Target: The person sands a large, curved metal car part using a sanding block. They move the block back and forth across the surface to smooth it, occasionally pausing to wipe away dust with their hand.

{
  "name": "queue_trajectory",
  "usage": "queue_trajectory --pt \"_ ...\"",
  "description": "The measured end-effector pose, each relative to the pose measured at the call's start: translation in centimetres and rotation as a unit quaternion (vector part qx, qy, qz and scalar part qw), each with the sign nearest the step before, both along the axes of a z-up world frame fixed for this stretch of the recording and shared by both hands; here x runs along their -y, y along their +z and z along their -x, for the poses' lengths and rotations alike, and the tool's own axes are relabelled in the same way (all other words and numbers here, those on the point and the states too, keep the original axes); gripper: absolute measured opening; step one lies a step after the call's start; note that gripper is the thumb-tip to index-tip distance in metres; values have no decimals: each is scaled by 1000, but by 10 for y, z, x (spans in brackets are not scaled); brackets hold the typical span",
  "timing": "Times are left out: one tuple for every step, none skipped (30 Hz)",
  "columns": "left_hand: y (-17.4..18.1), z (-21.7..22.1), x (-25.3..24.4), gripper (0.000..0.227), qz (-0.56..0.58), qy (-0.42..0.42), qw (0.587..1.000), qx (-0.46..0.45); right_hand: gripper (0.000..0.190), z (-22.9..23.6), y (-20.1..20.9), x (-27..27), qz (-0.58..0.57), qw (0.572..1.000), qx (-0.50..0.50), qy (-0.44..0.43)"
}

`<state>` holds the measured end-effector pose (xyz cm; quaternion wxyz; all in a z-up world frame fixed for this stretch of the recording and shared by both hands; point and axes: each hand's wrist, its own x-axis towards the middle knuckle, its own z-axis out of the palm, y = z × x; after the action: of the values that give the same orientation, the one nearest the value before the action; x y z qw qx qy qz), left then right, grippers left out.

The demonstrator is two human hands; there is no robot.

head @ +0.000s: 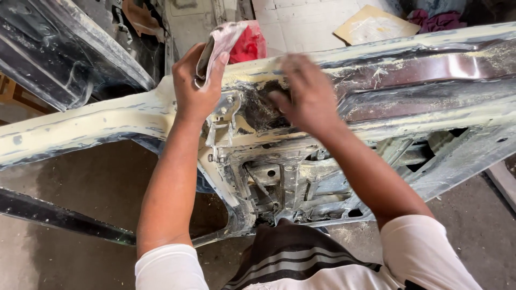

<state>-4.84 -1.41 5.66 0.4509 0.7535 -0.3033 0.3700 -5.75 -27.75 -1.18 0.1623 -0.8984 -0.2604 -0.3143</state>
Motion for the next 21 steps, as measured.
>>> queue_trajectory --pt "2 1 7 14 0 -1 1000 -1 63 3 11 -22 0 1000 -1 -1" --pt "5 1 15 14 6 -5 1000 9 69 7 22 -42 44 998 -41 7" --pt "7 2 23 14 13 -10 1000 18 76 11 33 -63 87 993 -81 15" --pt "8 1 29 14 13 -12 1000 18 76 7 29 -67 87 993 -80 13" --pt "9 0 33 16 12 -34 999 40 79 4 24 -72 120 991 -20 51" --pt "9 0 38 19 10 -56 997 60 85 1 19 -77 151 984 39 88" --pt "10 1 40 19 10 -57 997 59 85 5 23 -75 151 984 38 88" --pt "11 2 41 19 12 -65 997 39 83 9 27 -73 162 983 -5 88" --pt "11 3 42 19 14 -73 997 19 81 13 30 -71 173 980 -48 89" --pt "11 3 42 19 15 -73 997 17 81 15 29 -68 173 980 -49 89" --pt "10 2 42 19 7 -72 997 7 84 17 28 -64 160 981 -47 99" --pt "9 2 43 19 -1 -74 997 -5 88 19 26 -60 146 982 -46 107" --pt "7 1 45 19 -1 -75 997 -6 88 19 22 -57 146 982 -48 106" --pt "7 0 46 19 0 -68 998 -8 87 19 20 -55 140 984 -34 106" --pt "6 0 47 18 0 -61 998 -9 86 19 17 -54 135 985 -19 106" --pt "7 1 48 18 0 -61 998 -9 86 19 16 -52 134 985 -20 106" --pt "8 2 49 18 -7 -63 998 -3 87 20 15 -51 139 986 -15 96" --pt "8 4 49 18 -13 -64 998 2 88 21 14 -50 143 986 -11 87" --pt "7 4 48 18 -13 -63 998 1 88 23 13 -48 142 986 -12 88" --pt "6 5 48 18 -22 -56 998 6 89 25 13 -46 143 986 -26 75" --pt "6 6 47 18 -30 -49 998 12 90 27 13 -44 145 987 -41 62"
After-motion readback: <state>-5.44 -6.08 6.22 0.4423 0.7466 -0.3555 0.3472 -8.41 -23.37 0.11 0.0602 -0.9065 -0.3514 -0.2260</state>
